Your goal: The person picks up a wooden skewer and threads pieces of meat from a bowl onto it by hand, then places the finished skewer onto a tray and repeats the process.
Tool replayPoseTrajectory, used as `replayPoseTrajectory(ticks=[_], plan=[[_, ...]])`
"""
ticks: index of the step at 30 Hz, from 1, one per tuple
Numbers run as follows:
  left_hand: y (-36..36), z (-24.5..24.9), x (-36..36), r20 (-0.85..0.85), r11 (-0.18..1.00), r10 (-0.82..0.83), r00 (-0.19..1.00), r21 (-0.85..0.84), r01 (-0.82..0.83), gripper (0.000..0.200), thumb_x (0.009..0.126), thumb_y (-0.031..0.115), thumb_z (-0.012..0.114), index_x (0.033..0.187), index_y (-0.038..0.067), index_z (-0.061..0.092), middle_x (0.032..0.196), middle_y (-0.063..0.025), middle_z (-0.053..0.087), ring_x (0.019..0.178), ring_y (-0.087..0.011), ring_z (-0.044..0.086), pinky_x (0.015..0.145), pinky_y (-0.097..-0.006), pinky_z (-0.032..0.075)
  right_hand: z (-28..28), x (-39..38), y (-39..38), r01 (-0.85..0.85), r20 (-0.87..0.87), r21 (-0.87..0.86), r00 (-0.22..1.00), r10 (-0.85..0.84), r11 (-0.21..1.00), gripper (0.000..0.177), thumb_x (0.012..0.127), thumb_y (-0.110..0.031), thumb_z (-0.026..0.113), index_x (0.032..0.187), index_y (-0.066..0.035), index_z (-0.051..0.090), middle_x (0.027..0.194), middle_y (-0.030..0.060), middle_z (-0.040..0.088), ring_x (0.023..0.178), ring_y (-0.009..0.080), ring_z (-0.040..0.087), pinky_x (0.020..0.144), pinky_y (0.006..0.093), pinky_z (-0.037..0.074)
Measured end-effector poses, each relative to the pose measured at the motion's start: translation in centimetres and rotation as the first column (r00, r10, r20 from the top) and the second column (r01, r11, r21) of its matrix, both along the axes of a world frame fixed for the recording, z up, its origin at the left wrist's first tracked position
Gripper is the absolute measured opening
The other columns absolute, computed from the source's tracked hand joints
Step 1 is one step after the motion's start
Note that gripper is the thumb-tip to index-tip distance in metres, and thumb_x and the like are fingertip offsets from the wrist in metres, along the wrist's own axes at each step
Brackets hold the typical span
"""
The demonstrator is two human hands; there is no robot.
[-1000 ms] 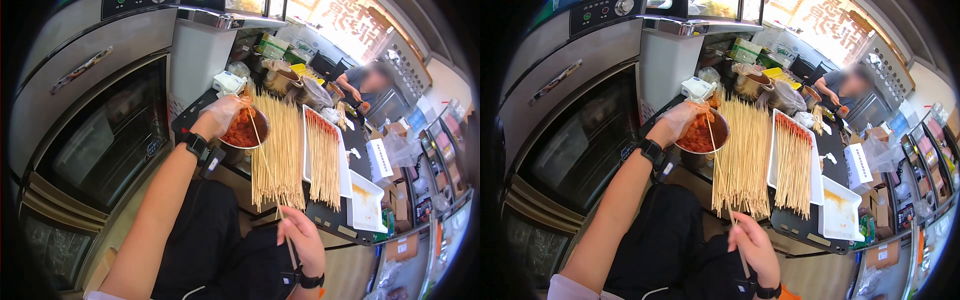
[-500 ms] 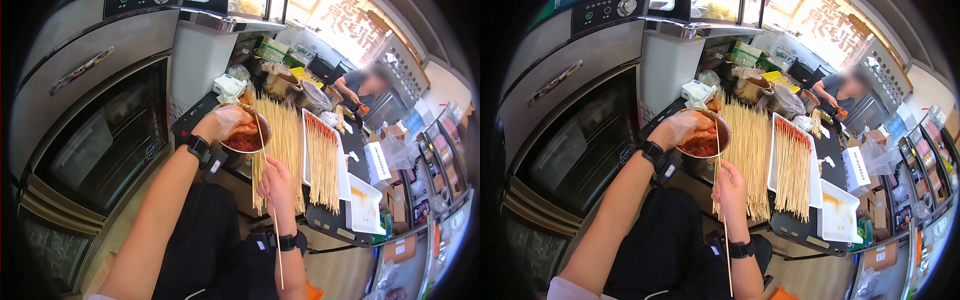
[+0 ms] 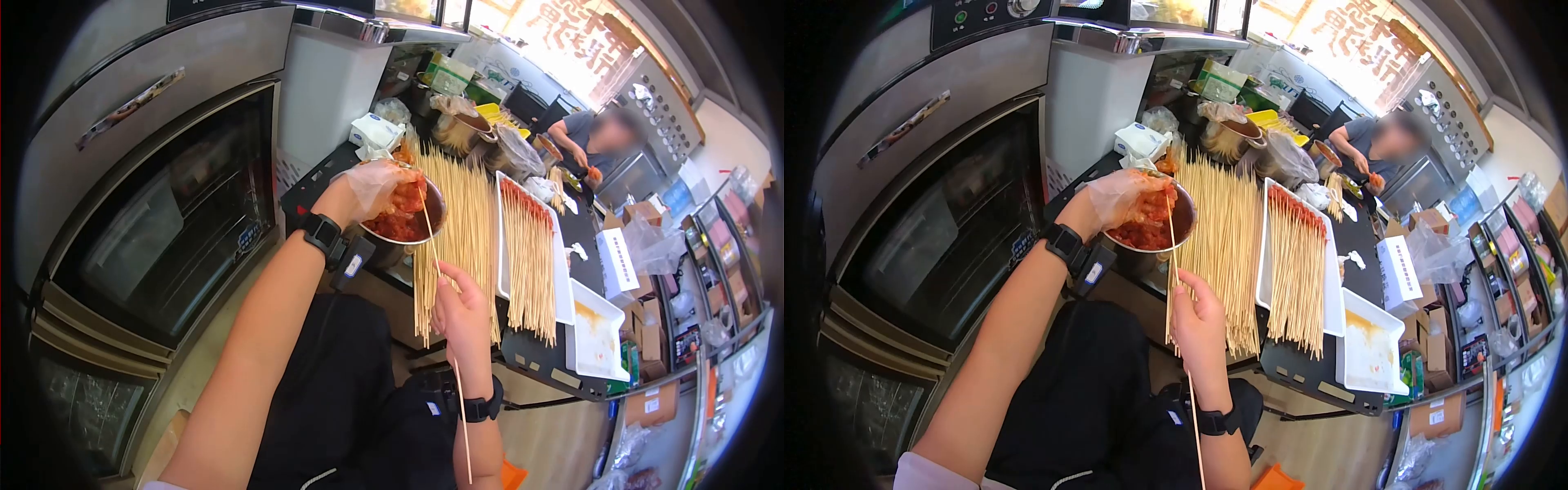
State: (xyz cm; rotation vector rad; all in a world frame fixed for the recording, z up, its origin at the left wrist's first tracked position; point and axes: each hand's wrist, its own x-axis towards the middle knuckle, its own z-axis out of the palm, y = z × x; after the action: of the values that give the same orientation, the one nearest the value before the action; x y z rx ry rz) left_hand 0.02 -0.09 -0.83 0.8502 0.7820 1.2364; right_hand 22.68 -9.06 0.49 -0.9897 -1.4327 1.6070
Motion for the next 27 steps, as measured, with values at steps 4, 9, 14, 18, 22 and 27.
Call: replayPoseTrajectory(ticks=[4, 9, 14, 18, 22, 27], plan=[[0.0, -0.3, 0.1, 0.081, 1.000, -0.015, 0.997, 0.026, 0.013, 0.019, 0.086, 0.022, 0.056, 0.097, 0.006, 0.056, 0.090, -0.0058, 0.062, 0.082, -0.0160, 0.060, 0.074, -0.0325, 0.050, -0.2, -0.1, -0.2, -0.001, 0.095, 0.062, 0.995, -0.005, 0.998, 0.027, 0.091, -0.010, 0.045, 0.115, -0.001, 0.049, 0.052, -0.0074, 0.037, 0.041, 0.0009, 0.031, 0.037, 0.0188, 0.025], [-0.2, -0.5, 0.0, 0.092, 0.993, 0.046, 0.995, 0.108, -0.055, 0.018, 0.086, 0.019, 0.056, 0.097, 0.005, 0.056, 0.090, -0.0060, 0.062, 0.083, -0.0161, 0.060, 0.074, -0.0315, 0.049, 0.0, 0.0, -0.6, -0.015, 0.103, 0.112, 0.995, 0.003, 0.994, 0.028, 0.091, -0.010, 0.045, 0.117, -0.001, 0.049, 0.053, -0.0072, 0.038, 0.044, 0.0006, 0.033, 0.040, 0.0186, 0.026], [-0.1, -0.4, -0.1, 0.126, 0.998, 0.020, 0.992, 0.059, -0.028, 0.018, 0.085, 0.018, 0.058, 0.097, 0.005, 0.057, 0.089, -0.0057, 0.062, 0.081, -0.0156, 0.059, 0.074, -0.0317, 0.049, -0.3, 0.0, -0.1, -0.021, 0.137, 0.165, 0.991, -0.002, 0.986, 0.027, 0.091, -0.010, 0.045, 0.116, -0.001, 0.051, 0.053, -0.0073, 0.037, 0.045, 0.0003, 0.033, 0.040, 0.0192, 0.025], [-0.3, -0.4, 0.1, 0.159, 0.997, 0.043, 0.986, 0.062, -0.053, 0.018, 0.085, 0.017, 0.057, 0.097, 0.003, 0.057, 0.089, -0.0067, 0.061, 0.081, -0.0161, 0.059, 0.075, -0.0310, 0.049, -0.5, -0.4, 0.0, 0.012, 0.159, 0.215, 0.986, -0.047, 0.977, 0.026, 0.090, -0.010, 0.046, 0.113, 0.000, 0.053, 0.053, -0.0067, 0.037, 0.046, 0.0004, 0.033, 0.041, 0.0199, 0.026], [0.2, -0.9, 0.2, 0.164, 0.988, 0.066, 0.984, 0.130, -0.088, 0.019, 0.084, 0.015, 0.057, 0.097, 0.001, 0.057, 0.089, -0.0080, 0.061, 0.081, -0.0171, 0.059, 0.076, -0.0295, 0.048, -0.5, -1.0, -0.1, 0.014, 0.290, 0.332, 0.950, -0.117, 0.943, 0.025, 0.089, -0.010, 0.047, 0.110, 0.002, 0.054, 0.055, -0.0004, 0.044, 0.048, 0.0056, 0.040, 0.045, 0.0229, 0.033], [0.5, -1.1, 0.0, -0.148, 0.902, 0.193, 0.970, 0.416, -0.116, 0.019, 0.083, 0.013, 0.056, 0.095, -0.002, 0.056, 0.088, -0.0097, 0.061, 0.080, -0.0186, 0.059, 0.076, -0.0285, 0.048, -0.2, -2.2, -0.1, 0.028, 0.356, 0.470, 0.909, -0.218, 0.882, 0.025, 0.087, -0.010, 0.045, 0.107, 0.003, 0.054, 0.070, 0.0168, 0.059, 0.061, 0.0219, 0.057, 0.059, 0.0331, 0.044]])
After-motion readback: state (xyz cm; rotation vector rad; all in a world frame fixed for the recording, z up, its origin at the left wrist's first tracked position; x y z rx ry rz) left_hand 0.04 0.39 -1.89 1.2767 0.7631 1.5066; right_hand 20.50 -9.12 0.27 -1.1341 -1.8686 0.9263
